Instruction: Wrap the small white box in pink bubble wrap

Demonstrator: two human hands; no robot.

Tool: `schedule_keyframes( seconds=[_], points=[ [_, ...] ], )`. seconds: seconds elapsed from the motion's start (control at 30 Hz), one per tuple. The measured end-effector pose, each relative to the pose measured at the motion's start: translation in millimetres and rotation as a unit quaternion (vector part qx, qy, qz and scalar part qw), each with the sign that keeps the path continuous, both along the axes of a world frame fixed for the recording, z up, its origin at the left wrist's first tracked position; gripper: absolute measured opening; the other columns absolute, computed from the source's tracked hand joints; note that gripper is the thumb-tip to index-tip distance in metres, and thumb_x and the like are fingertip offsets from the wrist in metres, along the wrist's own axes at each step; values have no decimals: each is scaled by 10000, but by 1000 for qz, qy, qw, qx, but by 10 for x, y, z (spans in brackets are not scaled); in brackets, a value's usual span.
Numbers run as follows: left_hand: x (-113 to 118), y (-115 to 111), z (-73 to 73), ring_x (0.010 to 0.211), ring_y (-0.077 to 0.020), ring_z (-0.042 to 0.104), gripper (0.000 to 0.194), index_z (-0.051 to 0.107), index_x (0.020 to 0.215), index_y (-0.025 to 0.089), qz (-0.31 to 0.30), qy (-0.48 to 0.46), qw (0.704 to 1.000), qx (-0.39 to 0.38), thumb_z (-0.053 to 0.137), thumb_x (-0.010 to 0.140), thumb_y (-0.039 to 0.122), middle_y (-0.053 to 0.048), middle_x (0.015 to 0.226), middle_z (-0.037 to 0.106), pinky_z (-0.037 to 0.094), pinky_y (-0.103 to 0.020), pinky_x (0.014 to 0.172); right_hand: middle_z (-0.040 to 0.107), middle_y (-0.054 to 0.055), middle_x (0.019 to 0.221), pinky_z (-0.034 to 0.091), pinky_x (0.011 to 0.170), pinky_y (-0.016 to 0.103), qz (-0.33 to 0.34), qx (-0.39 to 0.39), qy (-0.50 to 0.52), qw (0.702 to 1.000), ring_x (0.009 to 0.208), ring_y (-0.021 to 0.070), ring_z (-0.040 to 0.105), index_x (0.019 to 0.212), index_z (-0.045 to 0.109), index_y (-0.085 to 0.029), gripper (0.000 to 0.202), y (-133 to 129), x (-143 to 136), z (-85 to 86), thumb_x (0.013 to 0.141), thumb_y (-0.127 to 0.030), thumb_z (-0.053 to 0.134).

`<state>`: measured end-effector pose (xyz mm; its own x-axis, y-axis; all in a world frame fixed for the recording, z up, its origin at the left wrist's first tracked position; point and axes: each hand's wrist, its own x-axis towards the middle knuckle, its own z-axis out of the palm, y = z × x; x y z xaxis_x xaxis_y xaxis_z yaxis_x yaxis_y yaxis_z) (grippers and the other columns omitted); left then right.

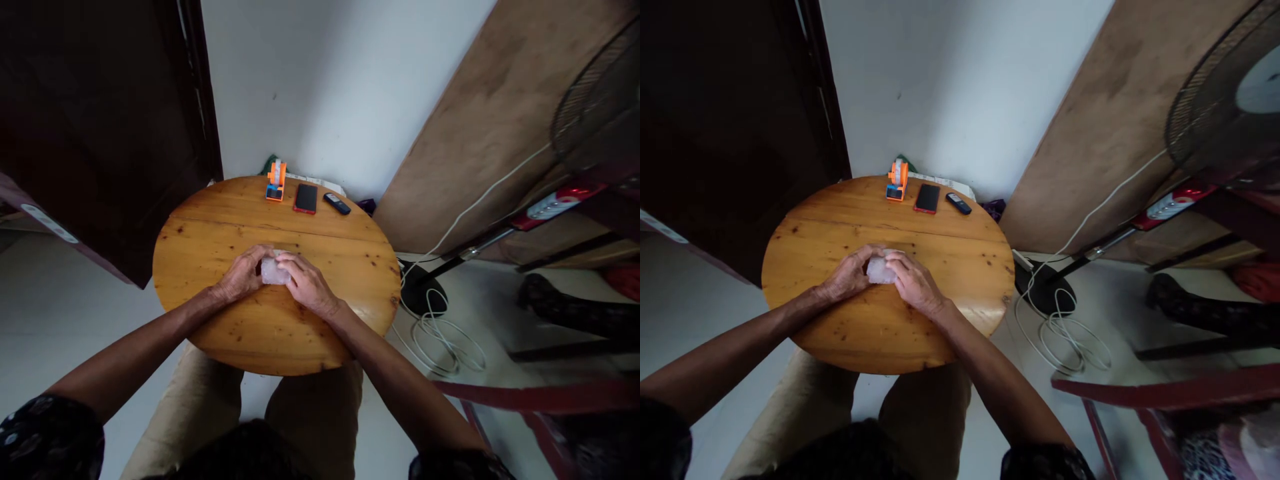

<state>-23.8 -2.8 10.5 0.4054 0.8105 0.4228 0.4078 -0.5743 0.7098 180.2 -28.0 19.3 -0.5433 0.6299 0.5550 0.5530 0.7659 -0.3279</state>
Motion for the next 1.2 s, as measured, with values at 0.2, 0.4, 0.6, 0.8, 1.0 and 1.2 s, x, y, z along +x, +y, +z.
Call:
schedule_keyframes(
  seconds=[0.2,0.4,0.6,0.8,1.0,1.2],
  points=[
    [58,80,159,781,-174,651,425,658,1015,149,6,-93,980,-173,739,665,374,-49,911,713,529,-286,726,715,57,1065,522,935,343,-41,-121,90,988,1025,200,668,977,642,-208,255,152,-7,169,798,-77,516],
    [148,235,365,692,-182,597,304,705,829,148,67,22,969,-239,557,764,406,-22,730,669,431,-260,598,667,-15,697,503,599,254,-92,-421,258,865,624,142,619,786,627,-184,65,478,-42,220,723,-199,619],
    [202,266,238,624,-145,536,270,660,793,153,85,-50,975,-197,552,759,398,-7,691,630,397,-235,548,713,6,744,518,563,250,-53,-473,342,811,623,146,630,871,659,-185,192,511,-45,136,723,-302,696],
    [281,245,139,616,-134,544,244,641,836,159,81,-139,967,-200,578,753,380,-4,710,633,430,-235,560,699,-8,820,506,655,255,-67,-347,314,881,714,142,624,952,653,-206,283,557,-22,138,724,-356,727],
    [317,238,125,622,-137,538,253,621,819,162,108,-125,973,-162,576,791,410,-2,692,616,427,-238,564,666,-1,761,475,668,275,-90,-283,328,897,700,150,597,793,668,-203,213,532,-132,221,804,-415,651],
    [344,196,143,594,-133,501,349,577,770,184,130,-116,976,-131,515,843,519,11,639,565,384,-239,558,675,14,760,478,667,277,-91,-269,316,905,706,160,606,803,690,-193,237,413,-147,282,835,-419,627]
  ],
)
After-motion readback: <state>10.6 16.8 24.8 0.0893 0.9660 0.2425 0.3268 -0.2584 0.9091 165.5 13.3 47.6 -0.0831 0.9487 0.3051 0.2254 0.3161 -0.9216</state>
